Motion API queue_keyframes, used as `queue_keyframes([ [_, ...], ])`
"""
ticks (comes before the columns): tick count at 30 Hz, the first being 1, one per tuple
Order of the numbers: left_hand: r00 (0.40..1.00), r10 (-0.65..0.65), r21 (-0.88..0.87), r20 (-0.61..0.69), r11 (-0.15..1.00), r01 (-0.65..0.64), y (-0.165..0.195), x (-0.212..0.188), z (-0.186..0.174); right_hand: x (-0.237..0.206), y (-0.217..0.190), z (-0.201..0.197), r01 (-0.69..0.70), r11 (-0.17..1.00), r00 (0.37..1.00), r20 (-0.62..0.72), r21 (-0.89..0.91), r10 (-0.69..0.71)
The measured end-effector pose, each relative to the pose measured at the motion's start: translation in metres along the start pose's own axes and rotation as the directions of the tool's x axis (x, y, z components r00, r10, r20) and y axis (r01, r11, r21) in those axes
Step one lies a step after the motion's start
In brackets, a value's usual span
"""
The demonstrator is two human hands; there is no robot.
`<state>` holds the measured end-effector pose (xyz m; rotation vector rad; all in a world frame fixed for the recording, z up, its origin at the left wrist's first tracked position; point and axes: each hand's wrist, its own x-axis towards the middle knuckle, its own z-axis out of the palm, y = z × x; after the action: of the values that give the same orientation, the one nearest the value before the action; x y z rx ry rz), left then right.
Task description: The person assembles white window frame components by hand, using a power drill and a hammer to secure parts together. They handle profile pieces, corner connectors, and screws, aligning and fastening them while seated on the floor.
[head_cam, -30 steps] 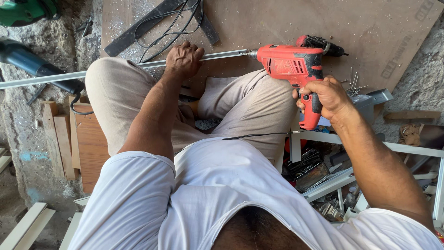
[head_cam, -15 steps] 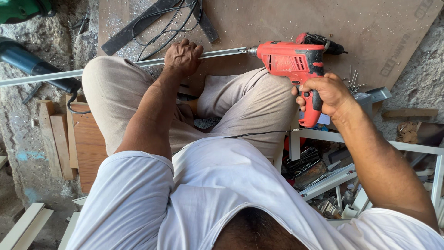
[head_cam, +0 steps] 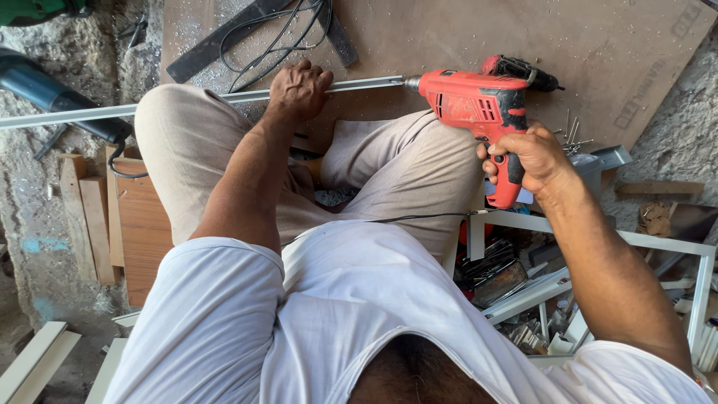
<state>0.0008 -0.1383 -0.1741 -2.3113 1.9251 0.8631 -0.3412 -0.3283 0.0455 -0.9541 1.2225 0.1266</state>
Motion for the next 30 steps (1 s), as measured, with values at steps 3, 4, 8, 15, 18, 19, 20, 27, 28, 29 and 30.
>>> queue_keyframes([
  [3, 1.0, 0.006, 0.007, -0.013, 1.0, -0.006, 0.001, 0.002, 0.001, -0.001, 0.0, -0.001, -0.005, 1.0, 1.0, -0.014, -0.015, 0.005],
  [4, 1.0, 0.003, 0.009, -0.001, 1.0, -0.002, 0.001, 0.003, 0.001, -0.001, 0.001, 0.0, -0.005, 1.0, 1.0, -0.008, -0.01, 0.005],
  [8, 1.0, -0.001, 0.019, 0.005, 1.0, 0.001, 0.003, 0.003, 0.0, -0.004, 0.003, 0.002, 0.007, 1.0, 1.0, -0.008, -0.02, -0.007],
  [15, 0.999, -0.024, 0.033, 0.037, 0.999, 0.022, 0.004, 0.003, -0.001, -0.003, 0.003, 0.007, 0.026, 0.997, 0.999, -0.034, -0.071, -0.029],
  [18, 0.999, -0.031, 0.036, 0.039, 0.999, 0.029, 0.005, 0.003, -0.001, 0.0, -0.001, 0.011, 0.06, 0.992, 0.998, -0.016, -0.112, -0.062],
  [19, 0.999, -0.026, 0.04, 0.033, 0.999, 0.025, 0.005, 0.002, -0.001, 0.001, -0.003, 0.013, 0.059, 0.99, 0.998, -0.014, -0.127, -0.061],
  [20, 0.999, -0.022, 0.043, 0.027, 0.999, 0.021, 0.005, 0.002, -0.001, 0.0, -0.006, 0.015, 0.057, 0.988, 0.998, -0.013, -0.143, -0.06],
  [27, 0.998, -0.028, 0.006, 0.06, 1.0, 0.028, 0.002, 0.001, -0.005, -0.011, -0.027, 0.031, 0.066, 0.969, 0.997, -0.031, -0.238, -0.076],
  [28, 0.998, -0.026, 0.012, 0.06, 1.0, 0.025, 0.001, 0.002, -0.004, -0.012, -0.029, 0.033, 0.071, 0.97, 0.997, -0.024, -0.234, -0.079],
  [29, 0.998, -0.023, 0.017, 0.06, 1.0, 0.022, 0.001, 0.002, -0.003, -0.013, -0.031, 0.034, 0.075, 0.97, 0.997, -0.017, -0.23, -0.082],
  [30, 0.999, -0.02, 0.016, 0.043, 1.0, 0.019, 0.0, 0.003, -0.003, -0.012, -0.032, 0.035, 0.078, 0.967, 0.996, -0.015, -0.243, -0.084],
])
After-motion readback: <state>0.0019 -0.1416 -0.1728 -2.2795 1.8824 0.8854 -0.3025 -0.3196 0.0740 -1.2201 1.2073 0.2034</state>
